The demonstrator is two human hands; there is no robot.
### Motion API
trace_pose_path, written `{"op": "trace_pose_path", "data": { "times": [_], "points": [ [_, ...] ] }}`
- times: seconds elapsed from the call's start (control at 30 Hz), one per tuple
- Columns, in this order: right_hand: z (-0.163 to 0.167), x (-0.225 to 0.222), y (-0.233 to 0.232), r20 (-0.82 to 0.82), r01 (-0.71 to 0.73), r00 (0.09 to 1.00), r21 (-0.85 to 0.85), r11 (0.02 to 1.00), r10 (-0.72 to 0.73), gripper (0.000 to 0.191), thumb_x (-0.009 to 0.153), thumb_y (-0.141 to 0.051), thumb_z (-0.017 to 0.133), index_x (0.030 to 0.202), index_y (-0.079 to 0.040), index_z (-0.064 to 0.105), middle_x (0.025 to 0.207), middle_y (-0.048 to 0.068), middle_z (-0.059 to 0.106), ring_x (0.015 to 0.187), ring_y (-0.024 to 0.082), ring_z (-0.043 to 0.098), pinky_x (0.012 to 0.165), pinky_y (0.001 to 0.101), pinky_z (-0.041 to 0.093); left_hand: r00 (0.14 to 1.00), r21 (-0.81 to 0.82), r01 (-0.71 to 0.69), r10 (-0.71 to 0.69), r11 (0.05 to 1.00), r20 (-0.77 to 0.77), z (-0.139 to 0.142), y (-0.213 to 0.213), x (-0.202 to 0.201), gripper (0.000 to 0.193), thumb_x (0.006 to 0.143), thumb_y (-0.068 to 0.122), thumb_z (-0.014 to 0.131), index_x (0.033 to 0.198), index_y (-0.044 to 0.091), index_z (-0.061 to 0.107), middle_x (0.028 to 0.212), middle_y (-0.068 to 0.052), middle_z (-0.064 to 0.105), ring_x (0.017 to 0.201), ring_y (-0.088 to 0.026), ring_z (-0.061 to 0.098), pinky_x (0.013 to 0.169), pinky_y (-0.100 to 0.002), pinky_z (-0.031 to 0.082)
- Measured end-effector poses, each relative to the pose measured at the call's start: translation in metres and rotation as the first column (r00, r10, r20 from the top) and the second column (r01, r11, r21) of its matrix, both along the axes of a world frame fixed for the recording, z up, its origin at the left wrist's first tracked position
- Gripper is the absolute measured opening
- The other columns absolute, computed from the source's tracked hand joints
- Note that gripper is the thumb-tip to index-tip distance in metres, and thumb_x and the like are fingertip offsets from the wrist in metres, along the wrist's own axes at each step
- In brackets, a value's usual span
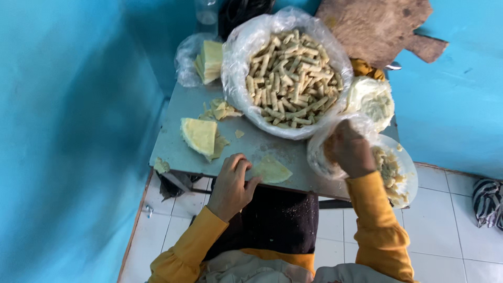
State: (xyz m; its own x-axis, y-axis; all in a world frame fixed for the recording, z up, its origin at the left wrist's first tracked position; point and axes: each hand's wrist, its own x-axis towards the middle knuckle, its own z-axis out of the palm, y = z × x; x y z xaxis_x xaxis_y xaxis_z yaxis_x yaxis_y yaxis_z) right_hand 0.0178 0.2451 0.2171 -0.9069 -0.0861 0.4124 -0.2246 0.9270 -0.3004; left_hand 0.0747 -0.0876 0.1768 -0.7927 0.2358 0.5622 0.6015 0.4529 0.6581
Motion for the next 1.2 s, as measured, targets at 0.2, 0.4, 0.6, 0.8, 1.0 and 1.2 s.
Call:
{"op": "trace_pose_path", "data": {
  "times": [0.2,0.4,0.6,0.8,1.0,1.2],
  "points": [
    [0.001,0.021,-0.061,-0.114,-0.516,0.857,-0.173,0.839,0.503,0.01,0.092,0.004,0.063,0.096,-0.005,0.06,0.076,0.01,0.067,0.059,0.015,0.063,0.05,0.0253,0.053,0.994,-0.019,-0.073,0.074,0.997,0.085,0.0,0.005,0.006,0.024,0.085,0.009,0.075,0.098,-0.001,0.057,0.109,-0.017,0.054,0.101,-0.038,0.055,0.089,-0.046,0.047],
    [-0.018,0.051,-0.132,-0.087,-0.582,0.812,-0.053,0.811,0.577,0.024,0.086,0.004,0.064,0.108,-0.004,0.061,0.107,0.01,0.072,0.091,0.027,0.074,0.076,0.0353,0.063,0.989,-0.055,-0.116,0.12,0.992,0.082,0.0,0.006,0.002,0.024,0.08,0.006,0.076,0.095,0.001,0.058,0.107,-0.015,0.055,0.1,-0.036,0.056,0.087,-0.045,0.048],
    [-0.013,0.076,-0.118,-0.113,-0.436,0.887,0.109,0.893,0.447,0.039,0.077,0.009,0.06,0.114,-0.004,0.063,0.12,0.013,0.073,0.107,0.032,0.071,0.085,0.04,0.062,0.988,-0.001,-0.112,0.112,0.994,0.104,0.001,0.005,0.002,0.022,0.082,0.005,0.075,0.094,0.001,0.057,0.103,-0.014,0.056,0.096,-0.035,0.056,0.085,-0.044,0.048],
    [-0.021,0.075,-0.117,-0.017,-0.181,0.983,-0.202,0.963,0.182,0.024,0.091,0.005,0.065,0.113,-0.001,0.058,0.102,0.017,0.071,0.089,0.029,0.071,0.074,0.0403,0.06,0.99,0.011,-0.1,0.098,0.995,0.105,0.011,0.01,0.005,0.016,0.087,0.004,0.073,0.092,0.003,0.058,0.092,-0.014,0.063,0.087,-0.035,0.061,0.078,-0.045,0.05],
    [-0.011,0.065,-0.119,-0.005,-0.247,0.968,-0.199,0.948,0.251,0.026,0.091,0.006,0.061,0.116,0.002,0.053,0.094,0.02,0.066,0.084,0.035,0.068,0.075,0.0433,0.055,0.993,0.163,-0.004,-0.016,0.987,0.12,0.016,0.011,0.013,0.01,0.093,0.0,0.067,0.101,0.002,0.061,0.096,-0.014,0.069,0.091,-0.035,0.068,0.08,-0.043,0.054],
    [-0.007,0.068,-0.121,0.077,-0.22,0.968,-0.211,0.952,0.24,0.024,0.093,0.006,0.056,0.117,0.003,0.051,0.097,0.019,0.065,0.084,0.034,0.067,0.076,0.0418,0.055,0.989,0.163,0.085,-0.103,0.983,0.107,0.005,0.007,0.017,0.018,0.09,-0.003,0.067,0.107,0.002,0.066,0.108,-0.014,0.072,0.101,-0.035,0.068,0.088,-0.041,0.055]
  ]
}}
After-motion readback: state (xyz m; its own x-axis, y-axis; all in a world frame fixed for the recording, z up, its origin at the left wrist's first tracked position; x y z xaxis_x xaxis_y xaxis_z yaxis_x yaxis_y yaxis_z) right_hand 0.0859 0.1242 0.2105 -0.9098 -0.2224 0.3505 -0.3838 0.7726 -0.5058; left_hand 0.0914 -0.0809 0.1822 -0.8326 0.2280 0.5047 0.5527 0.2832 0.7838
